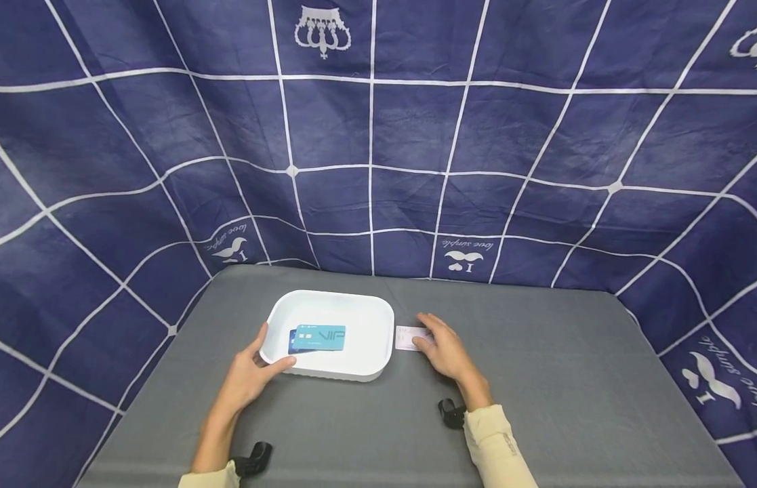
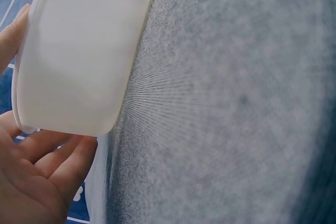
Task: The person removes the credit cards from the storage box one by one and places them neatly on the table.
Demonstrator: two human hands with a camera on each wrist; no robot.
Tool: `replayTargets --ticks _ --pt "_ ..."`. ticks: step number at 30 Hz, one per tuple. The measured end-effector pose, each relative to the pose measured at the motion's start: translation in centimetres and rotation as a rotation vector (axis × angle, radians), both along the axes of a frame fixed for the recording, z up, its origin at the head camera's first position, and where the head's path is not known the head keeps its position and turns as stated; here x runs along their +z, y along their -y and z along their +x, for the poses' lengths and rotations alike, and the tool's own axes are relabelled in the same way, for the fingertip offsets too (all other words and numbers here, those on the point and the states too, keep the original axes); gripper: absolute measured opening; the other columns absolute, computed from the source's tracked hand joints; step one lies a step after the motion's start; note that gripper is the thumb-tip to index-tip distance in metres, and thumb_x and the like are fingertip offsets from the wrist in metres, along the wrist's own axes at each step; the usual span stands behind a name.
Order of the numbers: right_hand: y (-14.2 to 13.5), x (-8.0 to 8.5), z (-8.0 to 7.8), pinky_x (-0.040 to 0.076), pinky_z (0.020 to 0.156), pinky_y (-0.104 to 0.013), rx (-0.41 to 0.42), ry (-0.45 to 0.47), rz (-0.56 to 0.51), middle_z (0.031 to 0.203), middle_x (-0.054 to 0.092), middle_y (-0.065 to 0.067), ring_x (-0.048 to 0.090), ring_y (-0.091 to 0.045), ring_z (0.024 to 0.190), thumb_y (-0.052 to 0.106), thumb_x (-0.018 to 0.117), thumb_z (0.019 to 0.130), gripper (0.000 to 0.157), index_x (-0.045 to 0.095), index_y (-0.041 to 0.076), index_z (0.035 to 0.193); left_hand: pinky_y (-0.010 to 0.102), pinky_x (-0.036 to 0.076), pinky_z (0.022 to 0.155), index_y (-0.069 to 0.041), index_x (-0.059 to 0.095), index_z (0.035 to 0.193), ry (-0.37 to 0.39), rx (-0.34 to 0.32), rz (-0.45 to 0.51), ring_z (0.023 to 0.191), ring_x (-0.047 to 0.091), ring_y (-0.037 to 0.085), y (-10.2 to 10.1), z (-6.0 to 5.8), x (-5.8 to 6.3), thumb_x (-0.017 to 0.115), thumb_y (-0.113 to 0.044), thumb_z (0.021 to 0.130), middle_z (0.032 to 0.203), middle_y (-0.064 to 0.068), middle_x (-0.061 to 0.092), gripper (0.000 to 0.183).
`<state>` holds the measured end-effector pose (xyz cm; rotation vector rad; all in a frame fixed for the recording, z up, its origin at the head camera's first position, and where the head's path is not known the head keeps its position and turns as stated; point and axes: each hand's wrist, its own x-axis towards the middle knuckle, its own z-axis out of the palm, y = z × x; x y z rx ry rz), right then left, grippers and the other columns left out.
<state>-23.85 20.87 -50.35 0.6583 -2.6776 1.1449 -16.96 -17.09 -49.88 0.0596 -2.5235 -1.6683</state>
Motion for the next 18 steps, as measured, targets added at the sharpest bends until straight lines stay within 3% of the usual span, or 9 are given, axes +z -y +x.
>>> replayTargets --ticks 5,9,18 --pt "1.5 2.3 0.6 0.039 0.102 -0.053 -0.058 -0.080 -0.108 0.130 0.060 -0.022 0.054 -0.039 0.123 0.006 0.071 0.090 0.043 0.061 -0.004 0.130 0.046 0.041 0.101 0.006 0.021 0.153 0.010 0.006 -0.008 0.130 0.046 0.031 0.1 -0.1 -0.2 0.085 -0.028 0.080 0.152 0.025 0.033 0.103" --pt "3.8 4.1 1.0 0.041 0.101 -0.051 -0.038 -0.127 -0.158 0.128 0.063 -0.018 0.056 -0.035 0.121 0.007 0.073 0.089 0.041 0.063 -0.002 0.128 0.046 0.040 0.102 0.006 0.021 0.153 0.016 0.008 -0.020 0.131 0.045 0.031 0.2 -0.1 -0.3 0.085 -0.029 0.080 0.152 0.025 0.033 0.103" --pt "9.5 5.2 1.4 0.042 0.101 -0.047 0.103 -0.135 -0.054 0.129 0.062 -0.016 0.056 -0.031 0.122 0.014 0.075 0.088 0.046 0.062 -0.002 0.130 0.045 0.039 0.103 0.005 0.022 0.153 0.007 0.000 -0.005 0.131 0.045 0.030 0.2 -0.1 -0.1 0.085 -0.028 0.080 0.152 0.025 0.034 0.102"
